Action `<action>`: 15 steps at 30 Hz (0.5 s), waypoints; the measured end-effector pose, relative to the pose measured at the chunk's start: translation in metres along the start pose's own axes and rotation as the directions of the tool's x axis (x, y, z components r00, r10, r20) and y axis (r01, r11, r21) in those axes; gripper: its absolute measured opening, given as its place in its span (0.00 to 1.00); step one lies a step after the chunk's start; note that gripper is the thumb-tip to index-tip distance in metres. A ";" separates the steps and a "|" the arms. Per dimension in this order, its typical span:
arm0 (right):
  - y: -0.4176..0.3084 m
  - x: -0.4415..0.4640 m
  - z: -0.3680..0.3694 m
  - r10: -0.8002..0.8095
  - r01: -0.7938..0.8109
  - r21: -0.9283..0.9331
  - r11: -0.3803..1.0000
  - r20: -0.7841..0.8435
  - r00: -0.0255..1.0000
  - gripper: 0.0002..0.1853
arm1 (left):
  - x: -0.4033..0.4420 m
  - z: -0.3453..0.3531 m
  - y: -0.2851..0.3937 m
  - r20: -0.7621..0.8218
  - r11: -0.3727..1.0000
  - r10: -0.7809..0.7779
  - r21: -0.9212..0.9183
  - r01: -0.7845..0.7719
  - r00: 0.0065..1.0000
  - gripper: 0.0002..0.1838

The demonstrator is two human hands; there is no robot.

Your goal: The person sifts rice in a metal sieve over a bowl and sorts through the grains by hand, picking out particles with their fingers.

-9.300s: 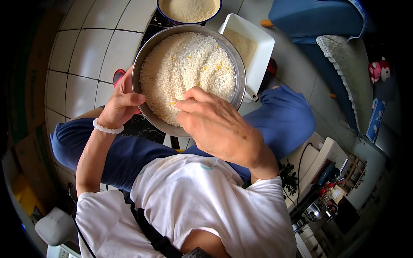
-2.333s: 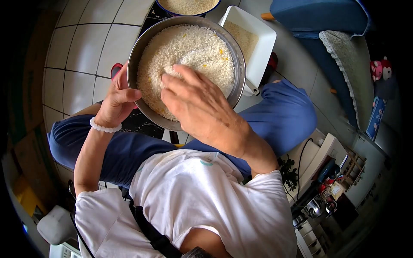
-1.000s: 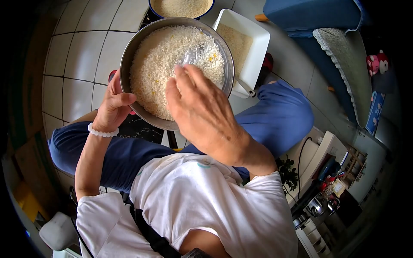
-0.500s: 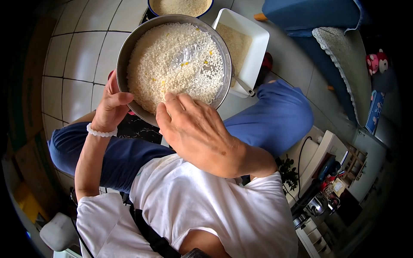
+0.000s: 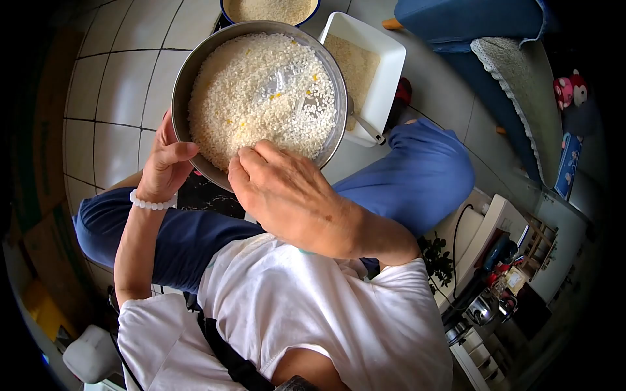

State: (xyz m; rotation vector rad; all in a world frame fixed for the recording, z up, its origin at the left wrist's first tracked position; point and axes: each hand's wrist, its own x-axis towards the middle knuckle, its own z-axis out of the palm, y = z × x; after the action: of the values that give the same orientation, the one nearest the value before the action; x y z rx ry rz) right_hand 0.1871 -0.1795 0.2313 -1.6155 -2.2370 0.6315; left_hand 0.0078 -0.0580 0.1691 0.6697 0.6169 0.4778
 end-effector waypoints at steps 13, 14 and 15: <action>0.022 0.007 -0.011 0.066 -0.069 -0.024 0.997 -0.110 0.992 0.14 | 0.000 -0.002 -0.001 0.004 0.999 -0.010 -0.032 0.010 1.000 0.46; 0.026 0.005 -0.014 0.159 -0.164 -0.045 0.985 -0.100 0.982 0.16 | 0.000 -0.002 0.000 0.001 0.999 -0.008 -0.033 0.008 1.000 0.46; 0.027 0.003 -0.021 0.156 -0.161 -0.044 0.986 -0.098 0.983 0.16 | 0.000 -0.001 0.001 0.001 0.999 -0.013 -0.036 0.013 1.000 0.46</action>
State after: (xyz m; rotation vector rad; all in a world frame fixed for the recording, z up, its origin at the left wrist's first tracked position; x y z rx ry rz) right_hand 0.2185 -0.1653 0.2355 -1.8232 -2.0886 0.5294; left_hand 0.0069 -0.0573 0.1689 0.6312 0.6102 0.4754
